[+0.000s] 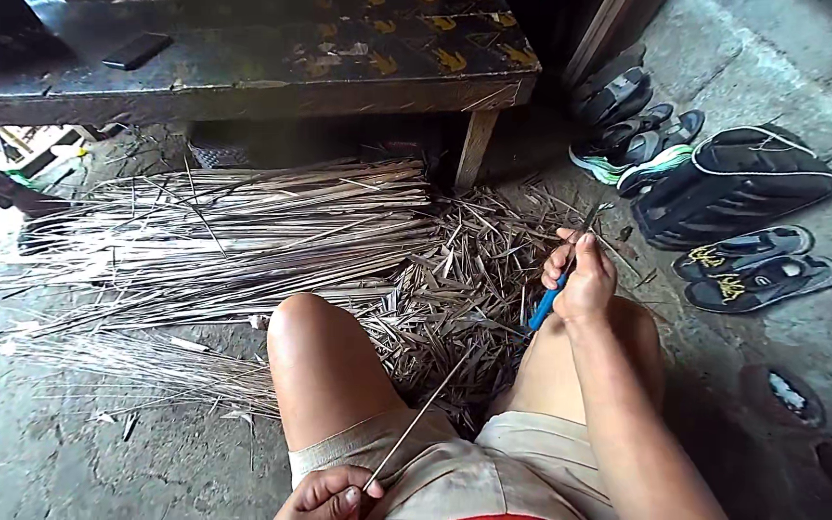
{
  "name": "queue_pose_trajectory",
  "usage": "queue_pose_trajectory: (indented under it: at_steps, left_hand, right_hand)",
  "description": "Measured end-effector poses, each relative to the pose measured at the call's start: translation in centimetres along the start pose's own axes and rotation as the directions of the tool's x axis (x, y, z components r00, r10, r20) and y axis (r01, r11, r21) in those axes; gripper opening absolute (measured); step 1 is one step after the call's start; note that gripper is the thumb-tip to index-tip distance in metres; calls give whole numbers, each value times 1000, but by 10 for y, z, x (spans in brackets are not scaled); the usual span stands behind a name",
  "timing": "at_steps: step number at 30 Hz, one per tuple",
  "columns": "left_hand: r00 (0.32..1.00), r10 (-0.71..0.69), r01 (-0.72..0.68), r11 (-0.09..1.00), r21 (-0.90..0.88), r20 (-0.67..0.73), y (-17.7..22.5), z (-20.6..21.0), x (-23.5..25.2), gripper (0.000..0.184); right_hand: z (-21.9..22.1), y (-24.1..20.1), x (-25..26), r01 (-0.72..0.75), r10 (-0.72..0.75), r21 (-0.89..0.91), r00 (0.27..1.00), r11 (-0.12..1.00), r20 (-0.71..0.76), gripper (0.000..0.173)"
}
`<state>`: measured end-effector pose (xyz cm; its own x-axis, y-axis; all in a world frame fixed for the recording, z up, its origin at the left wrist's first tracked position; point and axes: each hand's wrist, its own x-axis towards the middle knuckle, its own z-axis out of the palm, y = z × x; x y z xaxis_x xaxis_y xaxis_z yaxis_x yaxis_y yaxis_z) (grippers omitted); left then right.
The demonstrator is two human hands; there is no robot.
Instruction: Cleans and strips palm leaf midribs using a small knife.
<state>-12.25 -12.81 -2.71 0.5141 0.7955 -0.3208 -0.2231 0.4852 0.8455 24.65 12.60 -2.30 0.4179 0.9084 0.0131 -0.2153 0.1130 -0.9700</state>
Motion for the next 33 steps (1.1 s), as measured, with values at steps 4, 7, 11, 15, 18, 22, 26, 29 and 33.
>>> queue_pose_trajectory:
  at_steps: [4, 7, 11, 15, 18, 22, 26, 29, 33]
  left_hand:
    - [983, 131, -138, 989, -52, -127, 4, -23, -13, 25]
    - [828, 312, -357, 934, -8, -467, 6, -45, -25, 20]
    - [353, 243, -527, 850, 23, -903, -12, -82, -22, 28]
    - [77, -42, -568, 820, -78, -996, -54, -128, -12, 23]
    - [-27, -143, -564, 819, -103, -989, -79, -154, -8, 21]
    - [-80, -233, -554, 819, -151, -969, -99, -176, -8, 21]
    - [-82, -293, -534, 820, -206, -953, -109, -180, -4, 20]
    - [-80, -322, -537, 811, -232, -943, -112, -179, -1, 21]
    - [-85, -340, -552, 798, -240, -937, -116, -179, 0, 19]
  right_hand:
    - [-7, 4, 1, -26, 24, 23, 997, 999, 77, 47]
    - [-15, 9, 6, -99, 94, 65, 993, 993, 76, 51]
    - [-18, 12, 7, -191, 191, 85, 981, 978, 10, 53]
    - [-18, 19, 4, -188, 188, 18, 982, 982, 2, 50]
    - [-20, 21, 2, -172, 173, -52, 985, 984, 17, 49]
    - [-25, 24, 1, -201, 201, -74, 980, 977, -7, 48]
    - [-25, 28, -2, -236, 236, -108, 972, 966, -15, 48]
    - [-24, 32, -4, -239, 241, -135, 970, 962, -1, 47]
    - [-25, 35, -4, -239, 244, -160, 970, 958, 10, 47]
